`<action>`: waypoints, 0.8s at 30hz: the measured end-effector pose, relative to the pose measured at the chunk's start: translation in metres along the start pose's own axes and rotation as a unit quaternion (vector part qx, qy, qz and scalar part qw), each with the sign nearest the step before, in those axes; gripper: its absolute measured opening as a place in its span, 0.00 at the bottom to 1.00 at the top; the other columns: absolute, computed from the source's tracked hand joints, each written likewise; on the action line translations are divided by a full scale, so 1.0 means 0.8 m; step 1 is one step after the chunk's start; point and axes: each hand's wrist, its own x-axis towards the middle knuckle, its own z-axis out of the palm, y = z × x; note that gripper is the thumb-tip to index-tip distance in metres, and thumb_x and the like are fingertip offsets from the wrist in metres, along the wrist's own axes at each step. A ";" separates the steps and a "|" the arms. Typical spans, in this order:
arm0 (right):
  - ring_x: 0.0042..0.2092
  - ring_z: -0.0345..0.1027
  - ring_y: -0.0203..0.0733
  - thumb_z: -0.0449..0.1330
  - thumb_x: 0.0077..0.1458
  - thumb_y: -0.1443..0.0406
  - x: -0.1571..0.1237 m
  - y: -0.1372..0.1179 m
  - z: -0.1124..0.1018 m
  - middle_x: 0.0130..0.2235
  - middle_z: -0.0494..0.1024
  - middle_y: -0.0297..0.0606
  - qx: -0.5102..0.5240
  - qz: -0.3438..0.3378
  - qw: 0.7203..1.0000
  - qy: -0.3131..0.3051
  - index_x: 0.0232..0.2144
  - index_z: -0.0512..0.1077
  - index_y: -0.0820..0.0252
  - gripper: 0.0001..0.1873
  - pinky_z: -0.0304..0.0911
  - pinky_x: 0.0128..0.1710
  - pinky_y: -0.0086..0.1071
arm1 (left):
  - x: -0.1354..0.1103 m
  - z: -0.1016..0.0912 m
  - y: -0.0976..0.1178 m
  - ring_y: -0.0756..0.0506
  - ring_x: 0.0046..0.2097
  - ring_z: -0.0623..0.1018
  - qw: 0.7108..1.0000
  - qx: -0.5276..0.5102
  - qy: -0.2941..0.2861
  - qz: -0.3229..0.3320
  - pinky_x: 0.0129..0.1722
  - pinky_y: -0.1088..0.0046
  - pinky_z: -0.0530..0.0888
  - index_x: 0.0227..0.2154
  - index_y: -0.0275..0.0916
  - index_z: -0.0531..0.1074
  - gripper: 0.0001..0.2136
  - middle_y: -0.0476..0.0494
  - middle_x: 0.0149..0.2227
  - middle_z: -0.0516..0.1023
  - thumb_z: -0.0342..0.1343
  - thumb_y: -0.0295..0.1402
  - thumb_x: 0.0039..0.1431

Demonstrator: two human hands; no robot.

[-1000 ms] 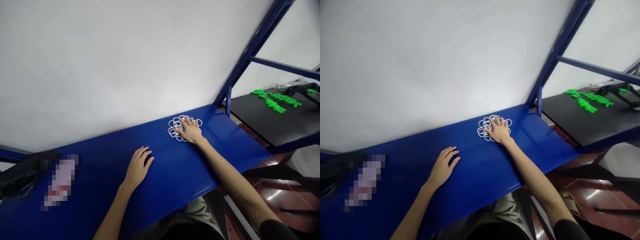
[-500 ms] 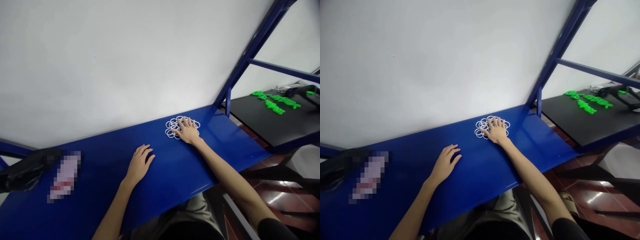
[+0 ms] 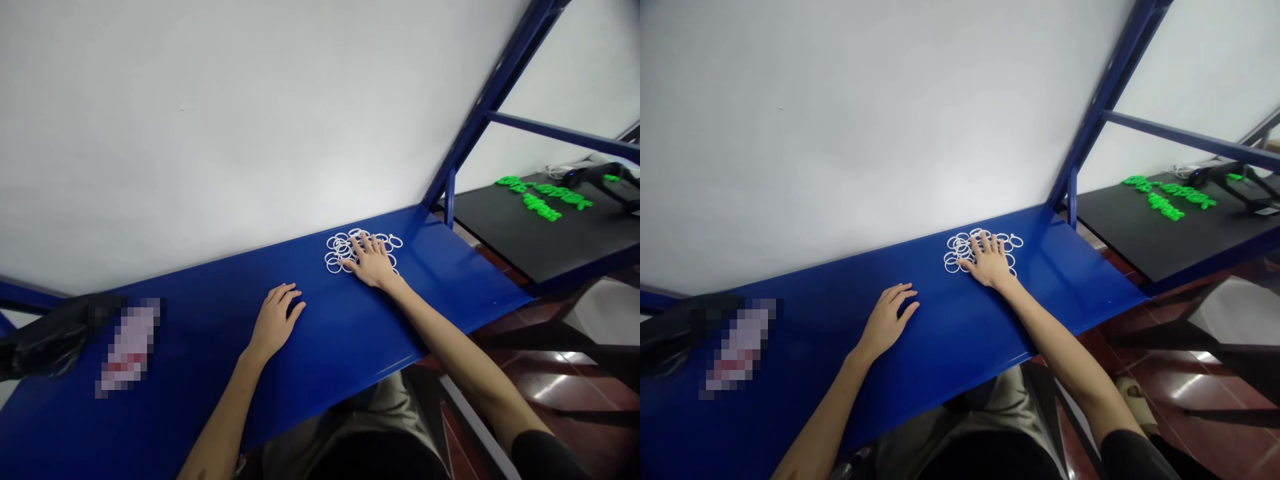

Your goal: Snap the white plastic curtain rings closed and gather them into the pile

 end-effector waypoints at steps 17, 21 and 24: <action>0.73 0.34 0.68 0.35 0.62 0.35 -0.003 0.010 -0.007 0.74 0.42 0.45 0.019 -0.008 1.000 -0.020 0.71 0.53 0.54 0.47 0.35 0.70 0.58 | 0.001 0.001 -0.003 0.38 0.61 0.69 1.000 -0.016 0.005 0.001 0.63 0.49 0.67 0.46 0.43 0.76 0.13 0.42 0.56 0.76 0.51 0.42 0.68; 0.73 0.33 0.69 0.35 0.62 0.36 -0.014 0.028 -0.007 0.74 0.40 0.45 0.005 0.012 1.000 -0.016 0.71 0.53 0.56 0.47 0.34 0.70 0.58 | 0.001 0.001 -0.004 0.38 0.61 0.70 1.000 -0.019 0.007 0.005 0.62 0.49 0.67 0.46 0.43 0.76 0.13 0.42 0.55 0.77 0.50 0.42 0.68; 0.73 0.31 0.67 0.36 0.62 0.36 -0.031 0.030 -0.007 0.74 0.39 0.44 -0.006 0.003 1.000 -0.015 0.71 0.52 0.57 0.47 0.31 0.70 0.58 | 0.001 0.001 -0.004 0.38 0.61 0.70 1.000 -0.021 0.007 0.007 0.62 0.50 0.67 0.46 0.43 0.76 0.13 0.42 0.55 0.77 0.51 0.42 0.68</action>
